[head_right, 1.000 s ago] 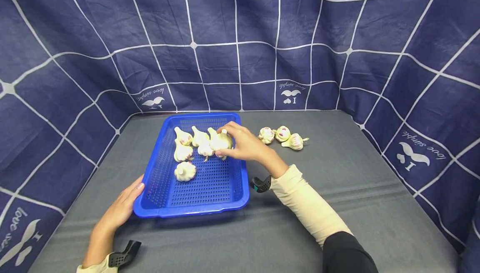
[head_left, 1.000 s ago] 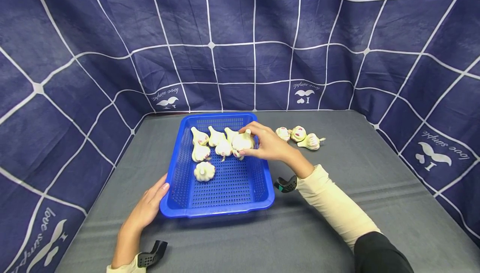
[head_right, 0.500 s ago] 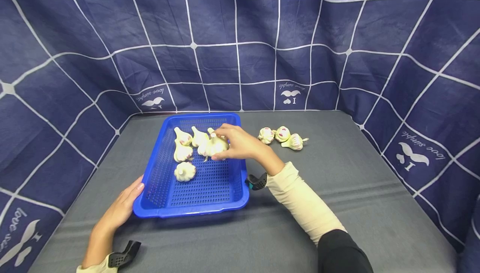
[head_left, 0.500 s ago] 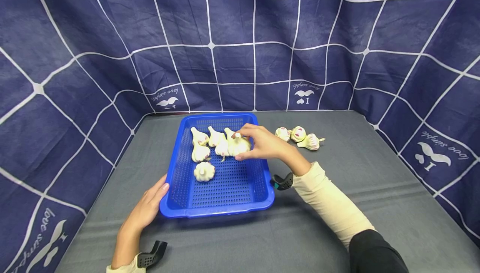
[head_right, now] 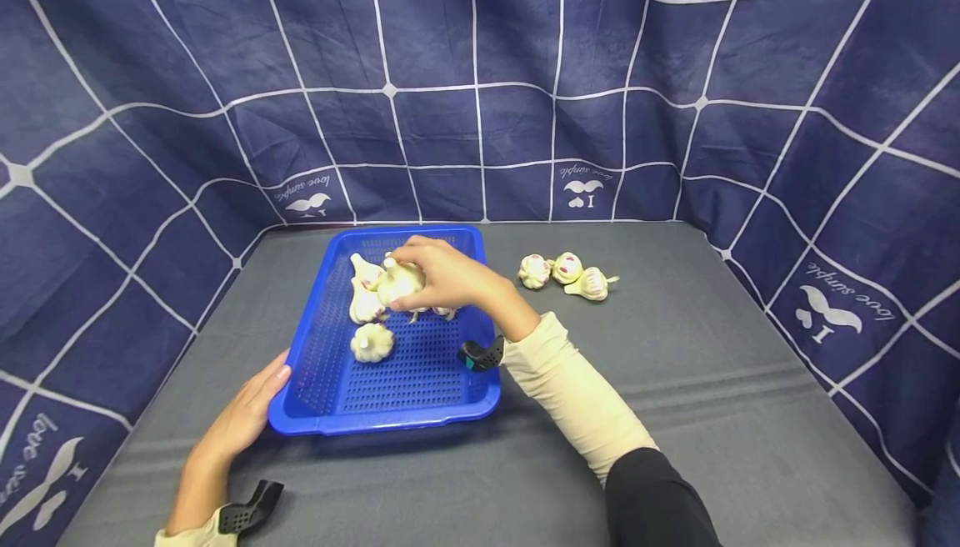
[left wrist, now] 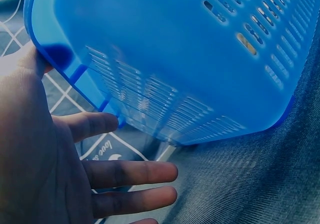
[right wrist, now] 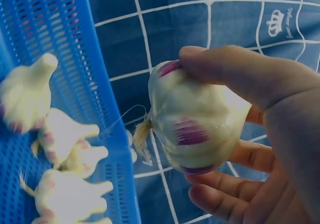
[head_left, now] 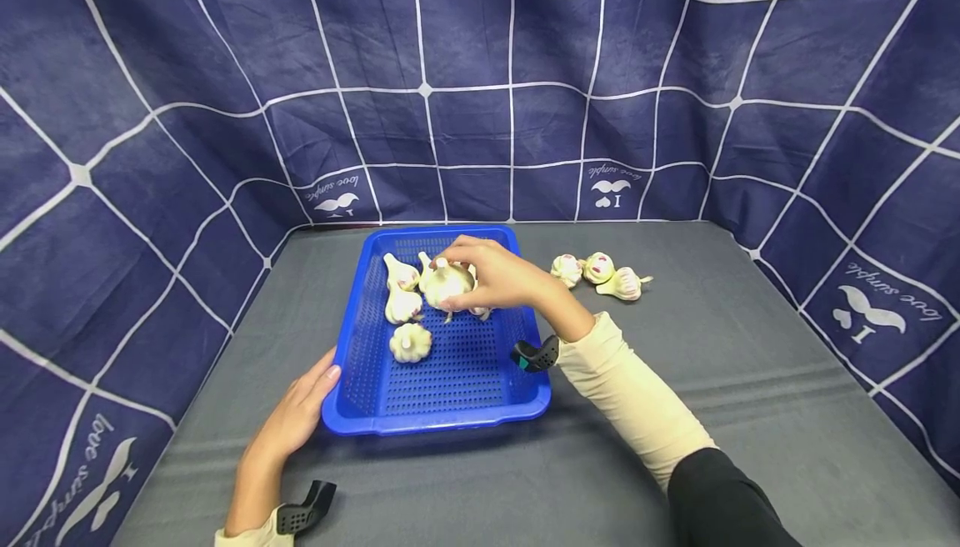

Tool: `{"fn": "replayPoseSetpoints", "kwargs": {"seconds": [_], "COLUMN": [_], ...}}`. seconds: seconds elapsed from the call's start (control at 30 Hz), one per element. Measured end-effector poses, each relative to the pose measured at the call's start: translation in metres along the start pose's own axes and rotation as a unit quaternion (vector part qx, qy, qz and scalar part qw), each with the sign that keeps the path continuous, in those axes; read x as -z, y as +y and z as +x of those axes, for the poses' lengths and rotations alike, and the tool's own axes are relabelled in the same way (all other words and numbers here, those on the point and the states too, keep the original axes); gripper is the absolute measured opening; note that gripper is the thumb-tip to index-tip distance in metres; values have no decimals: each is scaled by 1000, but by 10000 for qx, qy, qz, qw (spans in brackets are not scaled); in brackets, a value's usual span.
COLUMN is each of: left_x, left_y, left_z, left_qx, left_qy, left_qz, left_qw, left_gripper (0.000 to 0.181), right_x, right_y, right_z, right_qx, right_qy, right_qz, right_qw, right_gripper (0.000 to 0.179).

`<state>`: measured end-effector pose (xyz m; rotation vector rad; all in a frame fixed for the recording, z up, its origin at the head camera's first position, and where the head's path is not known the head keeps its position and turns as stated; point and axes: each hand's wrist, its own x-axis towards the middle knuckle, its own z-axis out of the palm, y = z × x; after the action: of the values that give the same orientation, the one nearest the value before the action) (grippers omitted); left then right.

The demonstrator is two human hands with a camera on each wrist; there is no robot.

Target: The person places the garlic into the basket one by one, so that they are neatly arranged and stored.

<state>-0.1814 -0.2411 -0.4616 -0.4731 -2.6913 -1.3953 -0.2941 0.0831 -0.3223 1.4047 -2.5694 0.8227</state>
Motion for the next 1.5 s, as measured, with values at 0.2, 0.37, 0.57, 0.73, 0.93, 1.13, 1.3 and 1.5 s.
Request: {"fn": "replayPoseSetpoints", "kwargs": {"seconds": [0.2, 0.37, 0.57, 0.73, 0.93, 1.13, 1.3, 1.5], "left_x": [-1, -1, -2, 0, 2, 2, 1, 1], "left_y": [0, 0, 1, 3, 4, 2, 1, 1], "left_z": [-1, -2, 0, 3, 1, -1, -1, 0], "left_qx": [-6, 42, 24, -9, 58, 129, 118, 113], "left_qy": [-36, -37, -31, 17, -23, -25, -14, -17], "left_qz": [-25, -18, 76, 148, 167, 199, 219, 208], "left_qw": [10000, 10000, 10000, 9999, 9998, 9997, 9997, 9997], "left_gripper": [51, 51, 51, 52, 54, 55, 54, 54], "right_x": [-8, -21, -39, -46, -54, -65, -72, -75], "right_y": [3, 11, 24, 30, 30, 31, 33, 32], "right_z": [13, 22, 20, 19, 21, 21, 21, 21], "right_qx": [-275, -623, -871, -870, -929, -1190, -1136, -1250], "right_qy": [-286, -547, -1008, -1314, -1741, -2085, -2113, -2138], "right_qz": [201, 486, 417, 72, -230, -650, -768, -891], "right_qw": [9990, 9954, 9902, 9875, 9801, 9686, 9678, 9647], "right_gripper": [56, 44, 39, 43, 41, 41, 45, 48]}}
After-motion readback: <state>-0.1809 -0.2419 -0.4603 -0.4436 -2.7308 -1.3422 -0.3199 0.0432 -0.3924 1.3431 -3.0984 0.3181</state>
